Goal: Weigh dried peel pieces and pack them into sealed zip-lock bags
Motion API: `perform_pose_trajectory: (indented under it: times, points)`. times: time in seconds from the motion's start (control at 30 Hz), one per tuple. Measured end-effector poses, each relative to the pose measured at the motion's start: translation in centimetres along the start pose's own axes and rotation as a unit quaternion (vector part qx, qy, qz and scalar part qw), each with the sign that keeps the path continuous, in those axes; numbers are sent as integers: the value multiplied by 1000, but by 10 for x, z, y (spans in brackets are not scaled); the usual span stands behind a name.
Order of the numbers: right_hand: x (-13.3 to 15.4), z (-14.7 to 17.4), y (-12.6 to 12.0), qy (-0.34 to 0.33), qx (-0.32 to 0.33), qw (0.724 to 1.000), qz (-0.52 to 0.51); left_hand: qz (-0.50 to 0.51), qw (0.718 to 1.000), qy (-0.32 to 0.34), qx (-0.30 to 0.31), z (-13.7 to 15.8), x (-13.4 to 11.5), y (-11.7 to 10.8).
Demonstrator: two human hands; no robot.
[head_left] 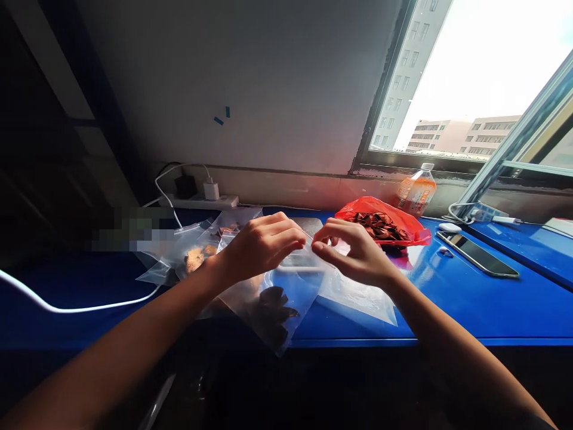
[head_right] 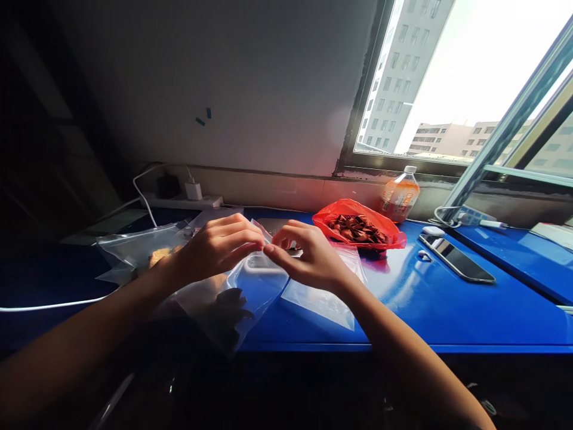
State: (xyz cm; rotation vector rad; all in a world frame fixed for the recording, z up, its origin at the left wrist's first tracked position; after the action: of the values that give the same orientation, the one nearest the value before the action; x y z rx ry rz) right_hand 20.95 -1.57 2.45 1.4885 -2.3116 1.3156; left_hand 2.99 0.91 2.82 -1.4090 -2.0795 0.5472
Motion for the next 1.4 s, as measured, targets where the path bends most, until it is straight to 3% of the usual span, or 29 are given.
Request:
perform_pose_trajectory:
  times: [0.17,0.33,0.5,0.6,0.73,0.93,1.27,1.4]
  points:
    - [-2,2,6,-46,32,996,64,11,998,-50,35,4,8,1]
    - [-8,0,6,-56,49,997,6,27,985,-128,108,7,15,3]
    - [-13,-2,-1,-24,68,995,-64,26,960,-191,203,13,24,8]
    - [-19,-3,-6,9,79,991,-107,52,953,-221,201,14,30,6]
    - [-29,-6,-13,53,50,983,-171,167,934,-261,175,14,34,1]
    - [-39,-7,-11,80,50,977,-191,278,905,-252,202,7,25,-4]
    - [-40,-9,-14,25,24,987,-155,255,899,-285,212,7,29,-8]
    - [-42,-11,-21,34,-3,991,-130,265,895,-295,204,8,34,-12]
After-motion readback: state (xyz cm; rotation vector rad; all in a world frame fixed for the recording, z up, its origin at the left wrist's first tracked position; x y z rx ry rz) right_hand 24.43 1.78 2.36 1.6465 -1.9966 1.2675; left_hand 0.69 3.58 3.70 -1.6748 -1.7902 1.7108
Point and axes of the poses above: each hand's wrist, its own z-axis away from the middle knuckle, its own y-axis out of the palm, x = y × z, the point moved 3 cm from there along -z, towards the middle knuckle, and after that the axes turned 6 degrees about -x, right-handed, at the moved point
